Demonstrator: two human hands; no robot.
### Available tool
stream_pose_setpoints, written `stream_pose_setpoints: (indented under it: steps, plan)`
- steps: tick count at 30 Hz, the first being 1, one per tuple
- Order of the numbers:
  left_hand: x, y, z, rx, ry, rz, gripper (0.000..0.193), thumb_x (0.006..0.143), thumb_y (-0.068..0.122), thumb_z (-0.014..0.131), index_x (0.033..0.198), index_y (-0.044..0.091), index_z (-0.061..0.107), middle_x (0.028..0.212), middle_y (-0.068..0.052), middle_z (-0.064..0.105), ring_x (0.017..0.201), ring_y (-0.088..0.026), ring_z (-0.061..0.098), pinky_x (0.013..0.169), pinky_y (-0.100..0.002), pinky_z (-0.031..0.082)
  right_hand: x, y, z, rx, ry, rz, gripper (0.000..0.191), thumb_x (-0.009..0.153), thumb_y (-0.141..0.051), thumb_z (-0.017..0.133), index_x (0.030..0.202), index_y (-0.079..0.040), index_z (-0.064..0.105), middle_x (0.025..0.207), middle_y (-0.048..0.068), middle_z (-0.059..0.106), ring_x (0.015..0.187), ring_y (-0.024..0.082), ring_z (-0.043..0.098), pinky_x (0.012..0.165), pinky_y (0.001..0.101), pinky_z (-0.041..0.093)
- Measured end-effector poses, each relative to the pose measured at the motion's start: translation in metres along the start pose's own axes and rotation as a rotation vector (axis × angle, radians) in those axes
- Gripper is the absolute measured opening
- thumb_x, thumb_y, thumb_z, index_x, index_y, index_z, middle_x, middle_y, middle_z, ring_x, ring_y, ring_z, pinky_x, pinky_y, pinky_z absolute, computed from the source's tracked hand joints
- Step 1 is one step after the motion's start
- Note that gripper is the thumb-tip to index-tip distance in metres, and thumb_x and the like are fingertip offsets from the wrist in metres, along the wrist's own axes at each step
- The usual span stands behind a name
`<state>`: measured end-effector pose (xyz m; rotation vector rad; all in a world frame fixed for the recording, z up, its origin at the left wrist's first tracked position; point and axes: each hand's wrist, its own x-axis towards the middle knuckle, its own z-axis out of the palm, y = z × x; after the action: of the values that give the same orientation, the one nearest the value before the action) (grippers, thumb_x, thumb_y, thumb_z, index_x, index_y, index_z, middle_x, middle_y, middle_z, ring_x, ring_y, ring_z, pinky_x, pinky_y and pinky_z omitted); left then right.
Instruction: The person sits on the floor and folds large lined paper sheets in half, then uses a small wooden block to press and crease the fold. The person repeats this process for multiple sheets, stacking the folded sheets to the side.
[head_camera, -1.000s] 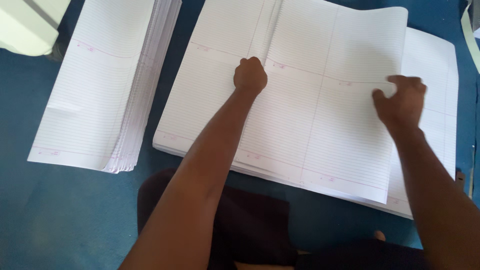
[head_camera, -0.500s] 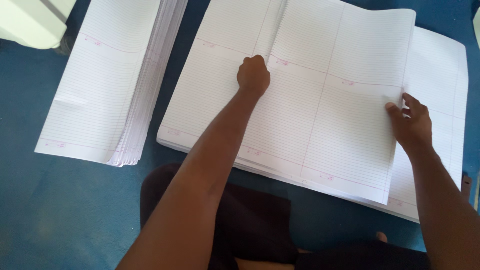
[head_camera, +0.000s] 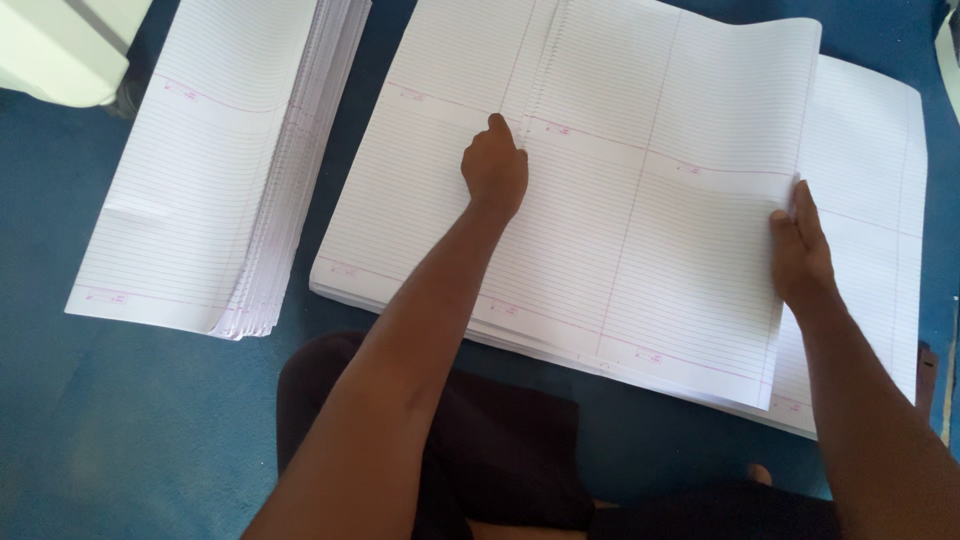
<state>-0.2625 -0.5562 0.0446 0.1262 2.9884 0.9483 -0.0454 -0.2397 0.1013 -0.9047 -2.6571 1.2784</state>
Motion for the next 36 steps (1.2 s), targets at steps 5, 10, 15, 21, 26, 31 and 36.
stream_pose_setpoints:
  steps: [5,10,15,21,26,31,36]
  plan:
    - [0.001,-0.002,0.004,-0.008,0.046,0.003,0.032,0.086,0.013,0.074,0.107,0.000,0.054,0.086,-0.017,0.071,0.081,-0.032,0.073,0.065,-0.043,0.061,-0.008,-0.018,0.002,-0.077,0.007,0.112,0.063,0.107,-0.033,0.031,0.164,-0.016,0.012,0.173,0.008,0.014,0.159,0.026,0.013,0.128,0.0394,0.016]
    - [-0.001,0.000,0.001,-0.010,0.053,-0.011,0.026,0.088,0.012,0.073,0.104,0.001,0.056,0.088,-0.017,0.072,0.083,-0.032,0.074,0.068,-0.043,0.061,-0.008,-0.019,0.001,-0.059,-0.012,0.076,0.063,0.108,-0.031,0.030,0.164,-0.012,0.009,0.173,0.010,0.011,0.160,0.027,0.010,0.129,0.0400,0.015]
    - [-0.001,0.007,-0.009,-0.038,0.003,-0.065,0.024,0.087,0.013,0.073,0.101,0.001,0.056,0.088,-0.017,0.072,0.083,-0.032,0.073,0.067,-0.042,0.061,0.004,-0.005,0.003,-0.138,-0.015,0.012,0.064,0.108,-0.027,0.030,0.165,-0.009,0.007,0.174,0.013,0.006,0.161,0.028,0.007,0.130,0.0410,0.013]
    - [0.002,0.007,-0.011,-0.077,-0.018,-0.065,0.013,0.088,0.008,0.069,0.093,0.001,0.060,0.088,-0.018,0.072,0.082,-0.032,0.074,0.067,-0.042,0.061,0.013,0.006,0.011,-0.375,0.000,-0.048,0.066,0.109,-0.022,0.036,0.165,-0.004,0.006,0.170,0.028,0.000,0.157,0.045,0.010,0.125,0.0516,0.026]
    - [0.009,0.000,0.000,-0.049,-0.035,-0.057,0.010,0.085,0.002,0.066,0.095,0.001,0.062,0.087,-0.018,0.071,0.080,-0.032,0.073,0.068,-0.042,0.061,0.016,0.009,0.020,-0.555,0.004,-0.089,0.068,0.110,-0.020,0.039,0.164,0.003,0.005,0.168,0.035,-0.001,0.156,0.051,0.013,0.123,0.0549,0.031]
    - [0.008,-0.013,0.015,-0.067,0.082,0.168,0.027,0.085,0.002,0.066,0.111,0.010,0.071,0.098,-0.019,0.070,0.090,-0.035,0.071,0.077,-0.045,0.059,0.024,0.016,0.027,-0.623,0.028,-0.092,0.068,0.109,-0.019,0.039,0.162,0.005,0.005,0.166,0.038,-0.001,0.154,0.053,0.013,0.120,0.0554,0.032]
    - [0.002,0.002,0.010,0.293,-0.145,0.246,0.015,0.094,0.017,0.067,0.103,0.007,0.074,0.124,-0.016,0.059,0.115,-0.031,0.059,0.089,-0.041,0.058,0.026,0.026,0.031,-0.651,0.037,-0.125,0.068,0.110,-0.021,0.040,0.163,0.007,0.008,0.165,0.040,0.003,0.153,0.054,0.019,0.120,0.0564,0.034]
